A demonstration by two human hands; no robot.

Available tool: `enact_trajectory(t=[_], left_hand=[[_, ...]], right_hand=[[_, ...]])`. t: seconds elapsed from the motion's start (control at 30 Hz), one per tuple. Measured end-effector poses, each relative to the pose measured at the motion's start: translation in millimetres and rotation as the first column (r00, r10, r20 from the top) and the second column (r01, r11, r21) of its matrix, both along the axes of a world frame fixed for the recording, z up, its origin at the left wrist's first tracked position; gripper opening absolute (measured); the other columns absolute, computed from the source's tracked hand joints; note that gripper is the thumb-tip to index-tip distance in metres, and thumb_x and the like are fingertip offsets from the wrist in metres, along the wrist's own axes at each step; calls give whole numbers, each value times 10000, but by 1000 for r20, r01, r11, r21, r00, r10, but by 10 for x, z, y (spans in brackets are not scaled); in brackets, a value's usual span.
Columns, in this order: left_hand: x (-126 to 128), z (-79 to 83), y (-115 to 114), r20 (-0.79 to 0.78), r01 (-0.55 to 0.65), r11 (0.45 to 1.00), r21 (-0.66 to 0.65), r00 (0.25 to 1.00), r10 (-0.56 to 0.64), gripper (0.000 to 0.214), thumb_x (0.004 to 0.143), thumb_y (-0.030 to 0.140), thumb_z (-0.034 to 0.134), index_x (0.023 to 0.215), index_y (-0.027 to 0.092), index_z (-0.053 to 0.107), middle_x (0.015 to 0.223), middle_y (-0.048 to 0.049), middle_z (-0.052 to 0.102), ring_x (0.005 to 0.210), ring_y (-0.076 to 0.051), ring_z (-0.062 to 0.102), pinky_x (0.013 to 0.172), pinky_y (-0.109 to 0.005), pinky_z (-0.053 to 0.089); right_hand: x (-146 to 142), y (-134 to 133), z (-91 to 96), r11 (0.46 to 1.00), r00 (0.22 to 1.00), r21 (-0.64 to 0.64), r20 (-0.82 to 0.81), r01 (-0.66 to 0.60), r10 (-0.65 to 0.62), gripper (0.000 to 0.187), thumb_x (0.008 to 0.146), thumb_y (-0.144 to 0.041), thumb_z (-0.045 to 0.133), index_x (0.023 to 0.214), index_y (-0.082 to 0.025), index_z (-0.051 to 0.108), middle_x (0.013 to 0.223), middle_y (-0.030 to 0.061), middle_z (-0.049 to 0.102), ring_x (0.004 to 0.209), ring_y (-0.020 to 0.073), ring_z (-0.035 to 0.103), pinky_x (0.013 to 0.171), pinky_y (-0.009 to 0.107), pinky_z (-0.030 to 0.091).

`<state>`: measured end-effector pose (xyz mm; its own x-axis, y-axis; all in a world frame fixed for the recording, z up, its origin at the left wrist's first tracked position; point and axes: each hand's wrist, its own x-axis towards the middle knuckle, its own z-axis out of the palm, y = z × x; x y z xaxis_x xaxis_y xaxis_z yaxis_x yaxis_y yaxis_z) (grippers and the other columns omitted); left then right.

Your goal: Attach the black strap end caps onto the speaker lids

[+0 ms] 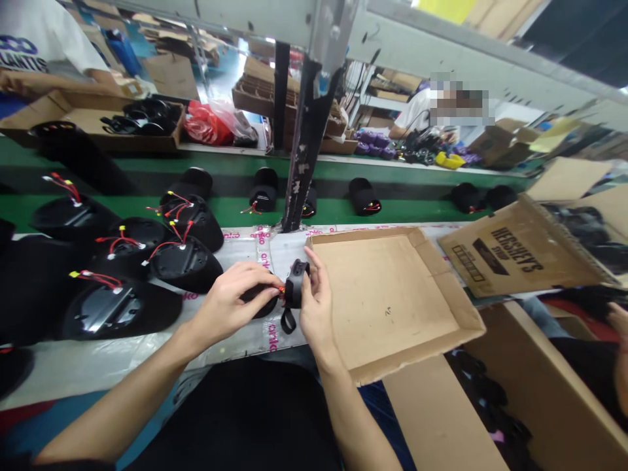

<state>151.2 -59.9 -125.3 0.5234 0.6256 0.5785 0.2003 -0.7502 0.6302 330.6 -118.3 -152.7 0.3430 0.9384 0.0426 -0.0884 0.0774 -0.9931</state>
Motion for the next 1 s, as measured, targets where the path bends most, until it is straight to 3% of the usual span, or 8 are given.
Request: enact_trajectory(t=[0.07,0.17,0.23,0.33,0.47,0.6,0.83,1.0], left_hand=[[14,-11,-5,14,-13,1000,-2,1000,13,59,1042,208,708,1057,222,763,972,-30,827,922,-217,773,878,-355,556],[21,-22,-17,19,-31,1000,-3,999,31,59,1054,218,696,1059,222,755,997,-36,830,945,-224,780,891,-360,556],[13,-19,-21,16,-30,999,-16,999,30,68,1067,226,679,1071,223,747,1013,-38,829,961,-225,777,900,-365,555],[-21,6,-10,2,12,999,-35,1000,-12,81,1076,218,659,1076,224,740,1012,-31,823,958,-221,762,906,-368,547],[-81,49,36,-26,111,992,-61,993,-112,117,1075,183,635,1069,236,739,1016,-18,821,955,-214,749,915,-364,545],[-108,75,78,-27,162,985,-66,986,-164,123,1069,177,636,1073,231,747,1024,-28,821,998,-220,749,943,-367,552],[-111,114,89,-66,206,974,-97,975,-213,121,1075,165,631,1071,213,742,1039,-34,820,1029,-211,741,972,-353,540],[-61,99,40,-26,82,989,-126,996,-86,98,1053,155,654,1043,202,739,998,-29,811,939,-192,745,895,-322,557]], right_hand=[[-78,-38,-5,1000,1000,18,8,-11,10,540,1054,-616,504,1457,-287,652,1351,86,723,1063,254,736,901,414,647],[-131,-121,22,992,986,31,-114,-119,122,727,1039,-733,352,1501,-248,635,1381,108,703,1000,273,734,852,446,646],[-128,-157,44,985,974,55,-147,-164,171,756,982,-745,488,1546,-253,598,1388,103,696,930,257,728,818,432,640],[-78,-153,81,987,968,33,-192,-159,163,711,913,-604,668,1529,-252,608,1328,88,733,901,244,735,816,409,637],[27,-119,122,994,932,6,-347,-108,103,609,1001,-630,471,1385,-213,694,1169,102,813,957,283,766,863,441,640],[78,-129,122,993,937,14,-330,-120,118,564,1024,-636,473,1264,-213,759,1245,105,823,1062,293,774,967,445,625],[91,-137,111,993,954,28,-273,-118,121,583,1017,-651,548,1419,-265,721,1337,73,804,1152,315,777,1091,494,588],[128,-201,94,990,989,94,-94,-108,117,569,1039,-638,556,1462,-288,706,1439,69,758,1308,332,717,1226,530,491]])
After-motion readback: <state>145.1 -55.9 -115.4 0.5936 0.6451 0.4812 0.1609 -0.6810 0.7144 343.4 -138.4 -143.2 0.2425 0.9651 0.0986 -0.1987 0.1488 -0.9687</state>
